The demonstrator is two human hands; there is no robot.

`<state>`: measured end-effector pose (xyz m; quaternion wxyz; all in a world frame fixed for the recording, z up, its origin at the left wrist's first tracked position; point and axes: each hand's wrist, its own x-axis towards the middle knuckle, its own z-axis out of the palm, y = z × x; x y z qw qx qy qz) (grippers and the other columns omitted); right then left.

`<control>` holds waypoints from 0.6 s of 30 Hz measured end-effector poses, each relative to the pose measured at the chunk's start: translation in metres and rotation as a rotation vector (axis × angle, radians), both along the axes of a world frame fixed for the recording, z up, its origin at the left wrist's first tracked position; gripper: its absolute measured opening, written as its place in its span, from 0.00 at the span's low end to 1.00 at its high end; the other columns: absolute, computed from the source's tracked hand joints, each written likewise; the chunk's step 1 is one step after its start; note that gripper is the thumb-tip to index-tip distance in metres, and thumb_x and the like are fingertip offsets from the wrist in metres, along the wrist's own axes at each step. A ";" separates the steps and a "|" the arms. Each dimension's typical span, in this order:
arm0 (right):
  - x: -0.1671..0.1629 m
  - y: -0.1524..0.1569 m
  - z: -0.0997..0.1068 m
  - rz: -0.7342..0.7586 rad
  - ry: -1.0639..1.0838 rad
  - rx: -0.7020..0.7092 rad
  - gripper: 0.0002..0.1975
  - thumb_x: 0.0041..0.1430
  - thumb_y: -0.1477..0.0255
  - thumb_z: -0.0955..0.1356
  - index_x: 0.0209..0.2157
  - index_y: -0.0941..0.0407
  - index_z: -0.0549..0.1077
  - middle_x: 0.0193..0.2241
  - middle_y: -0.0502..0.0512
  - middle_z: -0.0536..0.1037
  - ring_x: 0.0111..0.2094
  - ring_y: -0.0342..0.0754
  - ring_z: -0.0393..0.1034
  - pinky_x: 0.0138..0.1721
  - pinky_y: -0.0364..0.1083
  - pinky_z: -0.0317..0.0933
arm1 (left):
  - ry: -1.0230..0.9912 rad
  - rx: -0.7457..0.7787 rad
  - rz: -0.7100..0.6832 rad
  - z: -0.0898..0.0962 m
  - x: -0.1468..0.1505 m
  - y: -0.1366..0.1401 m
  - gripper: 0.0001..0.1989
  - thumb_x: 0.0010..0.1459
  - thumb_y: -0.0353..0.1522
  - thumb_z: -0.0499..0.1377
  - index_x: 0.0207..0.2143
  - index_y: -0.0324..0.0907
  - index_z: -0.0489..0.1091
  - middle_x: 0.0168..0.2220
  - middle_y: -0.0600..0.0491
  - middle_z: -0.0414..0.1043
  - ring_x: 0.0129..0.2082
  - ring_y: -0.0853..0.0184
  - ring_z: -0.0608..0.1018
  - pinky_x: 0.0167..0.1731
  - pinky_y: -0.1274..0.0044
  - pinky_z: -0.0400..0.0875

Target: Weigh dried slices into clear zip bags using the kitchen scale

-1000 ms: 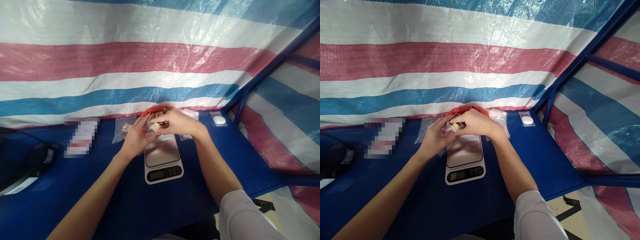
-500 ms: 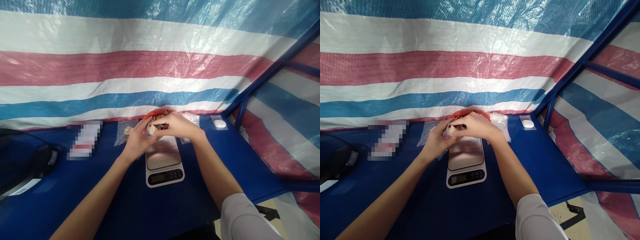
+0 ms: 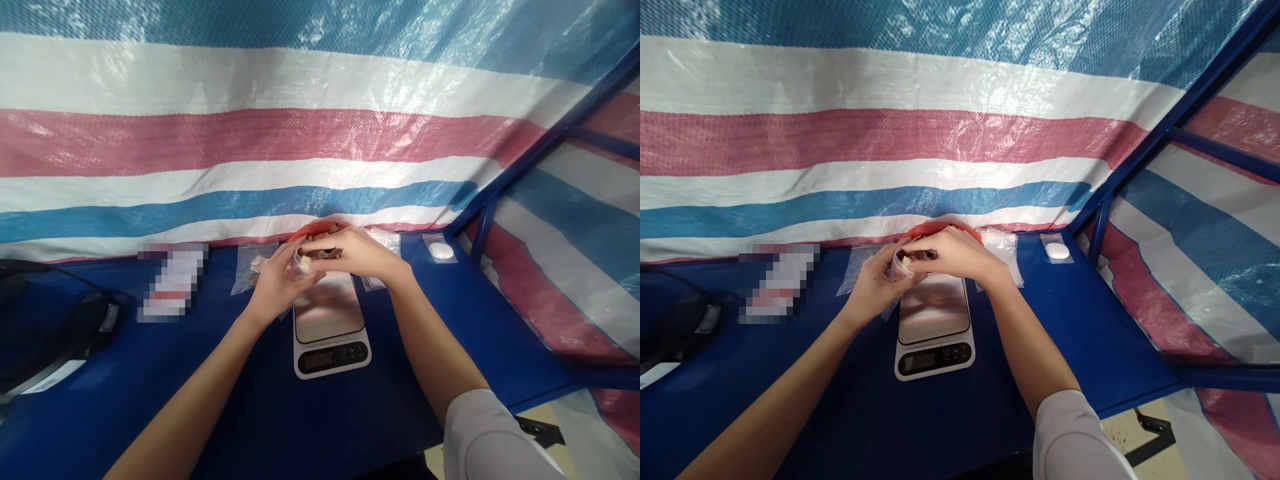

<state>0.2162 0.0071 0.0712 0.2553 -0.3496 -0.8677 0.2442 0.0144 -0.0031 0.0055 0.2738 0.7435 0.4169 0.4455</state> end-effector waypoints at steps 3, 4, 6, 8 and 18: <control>0.004 0.002 -0.002 -0.015 0.076 0.000 0.09 0.63 0.69 0.70 0.42 0.51 0.82 0.38 0.49 0.82 0.35 0.45 0.73 0.37 0.43 0.62 | -0.010 -0.037 0.020 0.002 -0.001 0.000 0.35 0.51 0.47 0.69 0.58 0.42 0.70 0.56 0.43 0.74 0.56 0.52 0.77 0.59 0.60 0.70; 0.005 0.003 -0.003 -0.016 0.099 -0.003 0.09 0.62 0.69 0.70 0.43 0.50 0.82 0.39 0.50 0.82 0.36 0.45 0.74 0.39 0.44 0.63 | -0.007 -0.052 0.025 0.003 -0.001 0.000 0.35 0.51 0.47 0.69 0.58 0.42 0.70 0.56 0.44 0.74 0.56 0.52 0.76 0.59 0.60 0.70; 0.009 0.005 -0.005 -0.007 0.138 -0.025 0.10 0.63 0.69 0.70 0.45 0.50 0.82 0.41 0.50 0.83 0.38 0.46 0.76 0.40 0.44 0.66 | 0.000 -0.078 0.027 0.005 -0.003 0.000 0.36 0.50 0.47 0.69 0.58 0.42 0.70 0.57 0.44 0.74 0.58 0.52 0.75 0.60 0.61 0.69; 0.014 0.009 -0.007 -0.009 0.163 -0.048 0.11 0.63 0.69 0.70 0.46 0.50 0.82 0.43 0.51 0.83 0.39 0.47 0.77 0.41 0.45 0.68 | -0.001 -0.092 0.032 0.007 -0.005 0.000 0.36 0.50 0.47 0.70 0.58 0.42 0.70 0.57 0.44 0.74 0.59 0.51 0.74 0.61 0.61 0.67; 0.028 0.027 -0.025 -0.303 -0.266 0.016 0.13 0.67 0.65 0.66 0.48 0.45 0.81 0.46 0.48 0.84 0.42 0.50 0.78 0.41 0.46 0.65 | -0.026 -0.158 0.045 0.012 -0.015 0.004 0.29 0.50 0.49 0.69 0.50 0.44 0.75 0.50 0.47 0.78 0.51 0.53 0.79 0.56 0.63 0.71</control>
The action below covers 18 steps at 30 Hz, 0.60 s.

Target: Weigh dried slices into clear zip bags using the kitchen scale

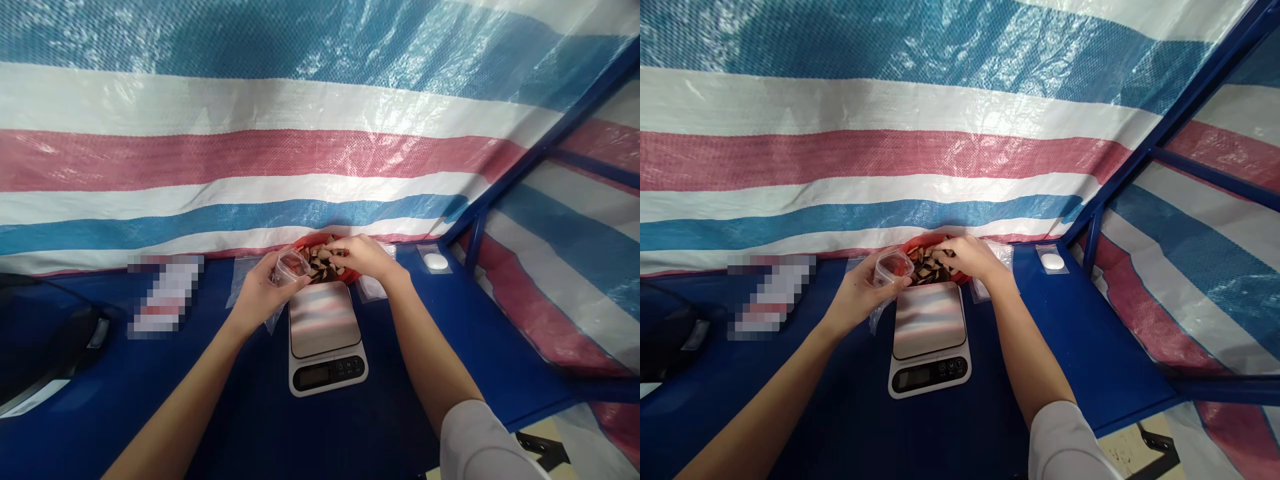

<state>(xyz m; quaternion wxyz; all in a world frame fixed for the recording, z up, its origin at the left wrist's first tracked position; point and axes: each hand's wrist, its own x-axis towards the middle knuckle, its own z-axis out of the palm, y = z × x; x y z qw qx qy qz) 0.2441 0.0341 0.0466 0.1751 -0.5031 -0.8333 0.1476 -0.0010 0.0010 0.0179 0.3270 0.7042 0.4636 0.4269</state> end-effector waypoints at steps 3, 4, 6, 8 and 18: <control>-0.010 0.002 -0.006 -0.050 -0.127 0.028 0.15 0.66 0.66 0.66 0.51 0.43 0.79 0.50 0.47 0.82 0.44 0.51 0.77 0.40 0.46 0.65 | 0.009 -0.004 0.034 0.003 -0.001 0.000 0.28 0.50 0.49 0.69 0.49 0.44 0.76 0.49 0.48 0.79 0.48 0.54 0.80 0.52 0.64 0.73; -0.014 0.002 -0.008 -0.062 -0.150 0.041 0.15 0.66 0.66 0.66 0.51 0.43 0.79 0.51 0.47 0.81 0.45 0.51 0.76 0.40 0.46 0.65 | 0.009 -0.014 0.053 0.004 -0.002 0.000 0.29 0.50 0.49 0.69 0.51 0.44 0.75 0.49 0.48 0.79 0.47 0.54 0.80 0.50 0.65 0.75; -0.022 0.003 -0.013 -0.079 -0.171 0.079 0.15 0.66 0.64 0.66 0.51 0.44 0.79 0.51 0.49 0.81 0.47 0.52 0.76 0.41 0.46 0.65 | 0.019 -0.032 0.085 0.004 -0.002 -0.001 0.31 0.50 0.49 0.69 0.53 0.44 0.74 0.48 0.48 0.79 0.45 0.55 0.81 0.48 0.65 0.76; -0.030 0.003 -0.021 -0.098 -0.176 0.126 0.15 0.66 0.61 0.66 0.51 0.46 0.78 0.52 0.50 0.81 0.49 0.52 0.75 0.41 0.47 0.65 | 0.036 -0.028 0.092 0.004 -0.003 -0.001 0.31 0.50 0.49 0.68 0.53 0.44 0.74 0.48 0.48 0.79 0.45 0.54 0.81 0.50 0.64 0.75; -0.042 0.009 -0.045 -0.158 -0.198 0.170 0.17 0.71 0.64 0.61 0.51 0.50 0.78 0.53 0.51 0.80 0.53 0.51 0.72 0.43 0.47 0.64 | 0.048 -0.025 0.076 -0.002 -0.001 0.002 0.33 0.49 0.48 0.69 0.55 0.42 0.73 0.52 0.45 0.77 0.50 0.53 0.79 0.55 0.63 0.72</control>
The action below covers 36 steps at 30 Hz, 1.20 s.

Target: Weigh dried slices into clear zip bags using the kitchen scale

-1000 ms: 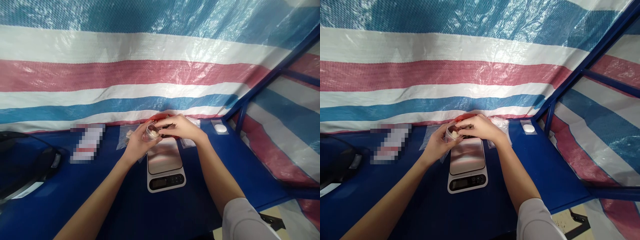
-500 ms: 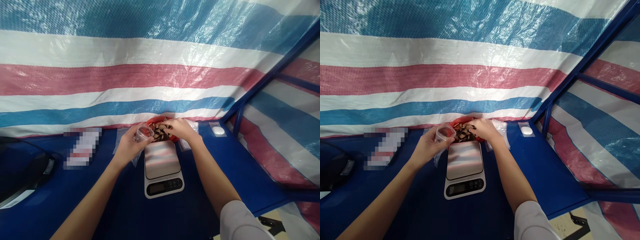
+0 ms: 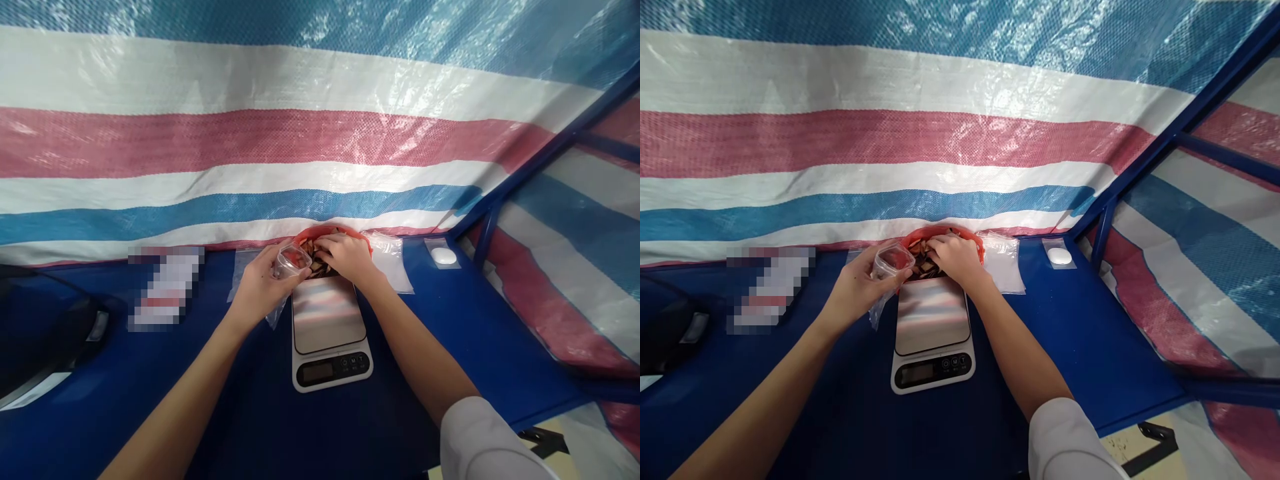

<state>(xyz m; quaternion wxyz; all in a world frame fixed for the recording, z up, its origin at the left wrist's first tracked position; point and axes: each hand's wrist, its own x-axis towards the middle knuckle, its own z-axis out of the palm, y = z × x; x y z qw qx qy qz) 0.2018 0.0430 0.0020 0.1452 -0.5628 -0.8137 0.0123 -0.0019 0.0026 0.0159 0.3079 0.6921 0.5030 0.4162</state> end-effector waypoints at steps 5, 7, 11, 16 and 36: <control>-0.002 -0.001 0.000 -0.044 -0.026 -0.005 0.16 0.69 0.59 0.63 0.48 0.50 0.79 0.46 0.54 0.83 0.48 0.53 0.74 0.38 0.48 0.63 | 0.014 0.007 -0.007 -0.001 0.001 -0.001 0.33 0.50 0.48 0.69 0.56 0.43 0.73 0.51 0.46 0.78 0.50 0.52 0.79 0.56 0.62 0.71; -0.003 -0.001 0.000 -0.037 -0.028 -0.012 0.16 0.68 0.59 0.64 0.49 0.49 0.79 0.45 0.54 0.83 0.48 0.54 0.74 0.36 0.48 0.62 | 0.009 0.012 -0.012 -0.001 0.001 -0.002 0.33 0.50 0.48 0.69 0.56 0.43 0.73 0.51 0.46 0.78 0.50 0.51 0.79 0.56 0.61 0.72; -0.005 -0.002 -0.003 0.001 -0.003 -0.007 0.17 0.69 0.59 0.63 0.51 0.48 0.78 0.50 0.53 0.82 0.49 0.54 0.73 0.36 0.48 0.61 | 0.011 0.017 -0.019 0.000 0.003 -0.003 0.32 0.51 0.48 0.68 0.55 0.44 0.73 0.51 0.47 0.78 0.51 0.52 0.79 0.57 0.61 0.71; -0.008 -0.001 -0.006 -0.023 0.019 -0.003 0.17 0.69 0.60 0.63 0.50 0.49 0.79 0.52 0.53 0.81 0.48 0.54 0.74 0.35 0.47 0.60 | 0.001 0.020 -0.018 0.001 0.003 -0.004 0.31 0.51 0.47 0.69 0.56 0.45 0.73 0.51 0.47 0.78 0.51 0.50 0.79 0.57 0.60 0.71; 0.024 0.004 0.015 0.128 0.780 -0.136 0.08 0.59 0.69 0.71 0.38 0.53 0.84 0.38 0.52 0.85 0.40 0.48 0.79 0.47 0.47 0.71 | 0.053 0.017 -0.001 -0.001 0.001 -0.001 0.31 0.52 0.47 0.67 0.56 0.43 0.73 0.50 0.47 0.78 0.50 0.54 0.79 0.54 0.64 0.71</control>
